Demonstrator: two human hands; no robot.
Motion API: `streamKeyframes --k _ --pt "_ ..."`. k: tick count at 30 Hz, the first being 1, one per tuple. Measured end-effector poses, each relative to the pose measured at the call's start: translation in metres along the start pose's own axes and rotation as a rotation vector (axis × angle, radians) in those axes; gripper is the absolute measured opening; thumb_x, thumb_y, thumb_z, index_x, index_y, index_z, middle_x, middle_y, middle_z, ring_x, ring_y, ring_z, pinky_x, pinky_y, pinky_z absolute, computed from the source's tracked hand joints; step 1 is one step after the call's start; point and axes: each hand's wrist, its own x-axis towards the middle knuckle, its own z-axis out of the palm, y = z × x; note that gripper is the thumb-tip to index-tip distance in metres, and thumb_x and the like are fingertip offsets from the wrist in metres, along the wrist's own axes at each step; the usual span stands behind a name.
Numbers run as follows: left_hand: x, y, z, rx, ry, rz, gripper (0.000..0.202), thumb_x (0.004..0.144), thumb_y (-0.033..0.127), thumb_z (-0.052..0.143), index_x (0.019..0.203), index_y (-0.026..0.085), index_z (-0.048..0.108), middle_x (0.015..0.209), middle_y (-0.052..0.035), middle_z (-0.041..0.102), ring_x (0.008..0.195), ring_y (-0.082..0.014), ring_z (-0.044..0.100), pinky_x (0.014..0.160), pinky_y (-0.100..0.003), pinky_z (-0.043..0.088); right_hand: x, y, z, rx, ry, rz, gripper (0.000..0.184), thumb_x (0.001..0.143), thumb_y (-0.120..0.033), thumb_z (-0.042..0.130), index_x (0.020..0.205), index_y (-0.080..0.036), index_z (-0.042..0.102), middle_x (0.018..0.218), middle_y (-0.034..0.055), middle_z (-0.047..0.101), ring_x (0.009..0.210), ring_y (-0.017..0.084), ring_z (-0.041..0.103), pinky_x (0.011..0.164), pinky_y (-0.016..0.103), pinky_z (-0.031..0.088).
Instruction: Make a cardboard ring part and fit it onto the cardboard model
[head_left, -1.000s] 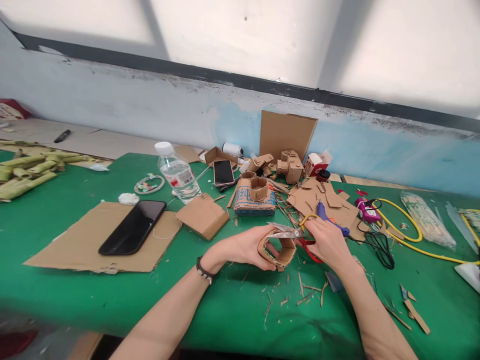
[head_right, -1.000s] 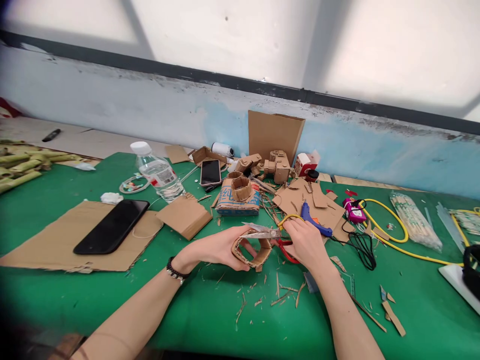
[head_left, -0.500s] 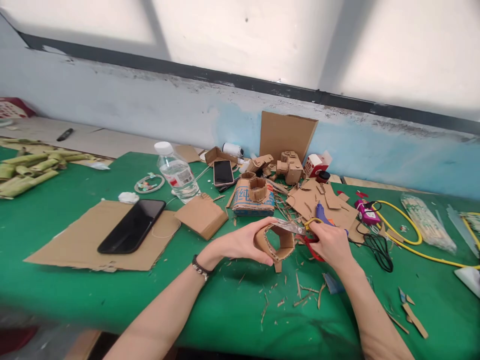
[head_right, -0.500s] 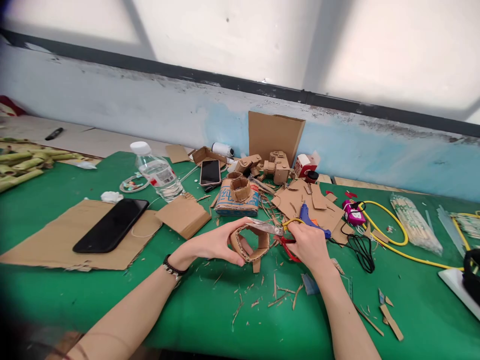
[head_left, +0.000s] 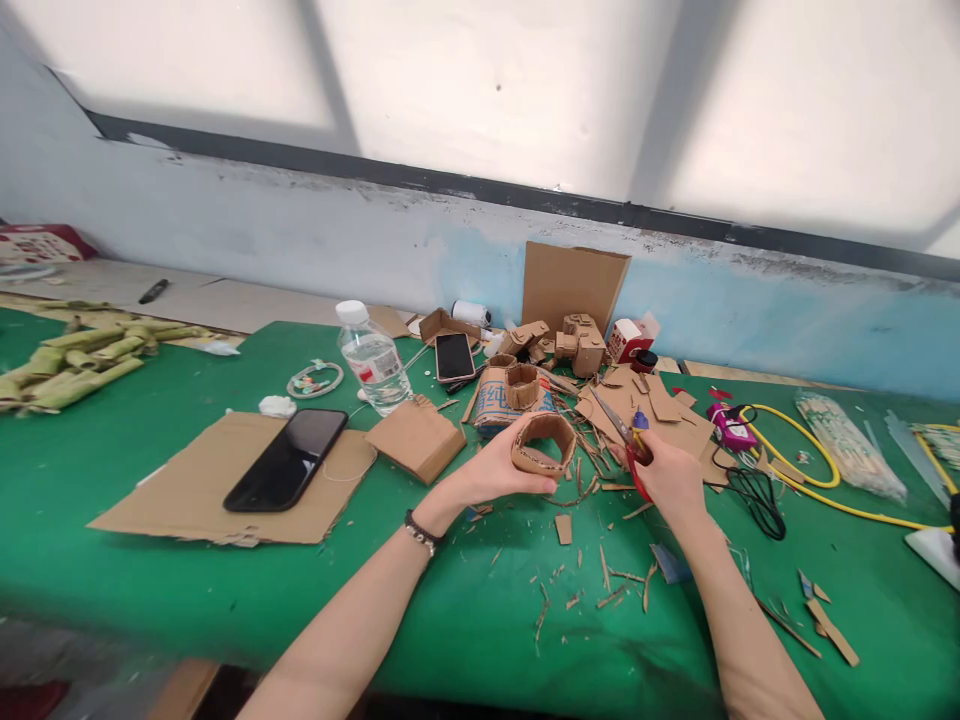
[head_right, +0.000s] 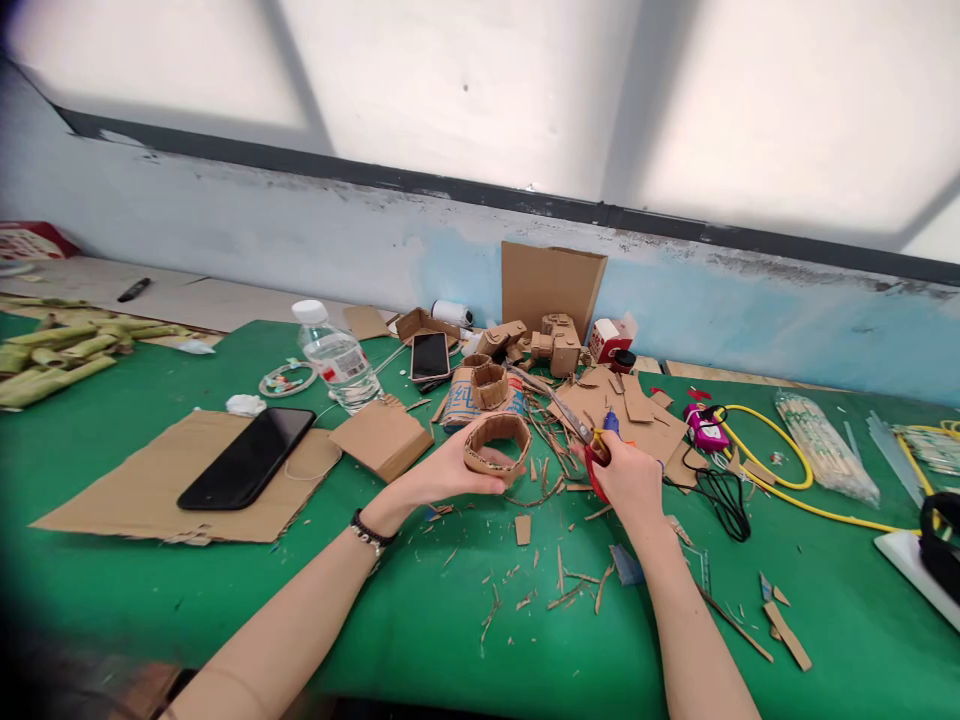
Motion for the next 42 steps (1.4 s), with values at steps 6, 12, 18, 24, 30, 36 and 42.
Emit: streamKeyframes --k 6,12,18,24,30,36,42 --pt "0.008 -0.012 0.002 -0.018 0.185 0.185 0.099 0.073 0.035 0.105 0.155 0.034 0.049 0.170 -0.0162 0.051 0.149 -0.0370 0.063 0.114 -0.053 0.065 0.008 -0.016 -0.010 0.001 -0.266 0.137 0.043 0.106 -0.063 0.066 0.117 -0.023 0.077 0.093 0.0095 0.084 0.080 0.026 0.077 0.063 0.029 0.033" --pt "0.009 -0.019 0.004 0.260 0.415 0.459 0.095 0.077 0.038 0.103 0.154 0.033 0.049 0.156 -0.0121 0.060 0.132 -0.0301 0.072 0.119 -0.054 0.061 0.018 -0.034 -0.038 -0.004 -0.407 0.203 0.038 0.111 -0.055 0.059 0.128 -0.023 0.071 0.114 0.0128 0.085 0.103 0.032 0.081 0.072 0.033 0.047" --pt "0.008 -0.022 0.006 0.488 0.697 0.556 0.092 0.079 0.046 0.101 0.153 0.030 0.049 0.152 -0.0142 0.060 0.107 -0.0232 0.077 0.093 -0.041 0.069 0.007 -0.065 -0.056 -0.023 -0.705 0.137 0.030 0.107 -0.048 0.068 0.120 -0.021 0.072 0.113 0.0150 0.086 0.100 0.035 0.084 0.070 0.033 0.048" --pt "0.012 -0.030 0.005 0.605 0.726 0.626 0.099 0.081 0.049 0.100 0.160 0.029 0.043 0.154 -0.0167 0.058 0.139 -0.0349 0.067 0.109 -0.049 0.065 -0.003 -0.081 -0.057 -0.042 -0.735 0.092 0.037 0.108 -0.053 0.069 0.109 -0.017 0.078 0.103 0.0195 0.086 0.099 0.039 0.085 0.075 0.036 0.054" --pt "0.013 -0.031 0.023 0.625 0.587 0.695 0.105 0.081 0.043 0.100 0.164 0.029 0.037 0.156 -0.0190 0.054 0.147 -0.0375 0.061 0.115 -0.056 0.062 0.013 -0.077 -0.070 0.574 -0.375 0.265 0.054 0.109 -0.072 0.056 0.118 -0.025 0.081 0.108 0.0146 0.088 0.108 0.035 0.084 0.093 0.044 0.064" --pt "0.024 -0.029 0.054 0.670 0.365 0.751 0.106 0.083 0.029 0.096 0.165 0.027 0.030 0.162 -0.0240 0.048 0.161 -0.0412 0.049 0.125 -0.066 0.054 0.029 -0.106 -0.045 1.415 -0.262 0.240 0.059 0.110 -0.072 0.055 0.151 -0.032 0.069 0.158 0.0063 0.071 0.149 0.029 0.065 0.132 0.050 0.046" --pt "0.046 -0.030 0.053 0.734 0.378 0.808 0.104 0.084 0.041 0.097 0.165 0.025 0.034 0.153 -0.0226 0.062 0.150 -0.0407 0.061 0.121 -0.064 0.058 0.041 -0.105 -0.022 1.848 -0.230 0.459 0.068 0.106 -0.082 0.052 0.146 -0.032 0.073 0.161 0.0050 0.070 0.156 0.031 0.059 0.137 0.053 0.039"
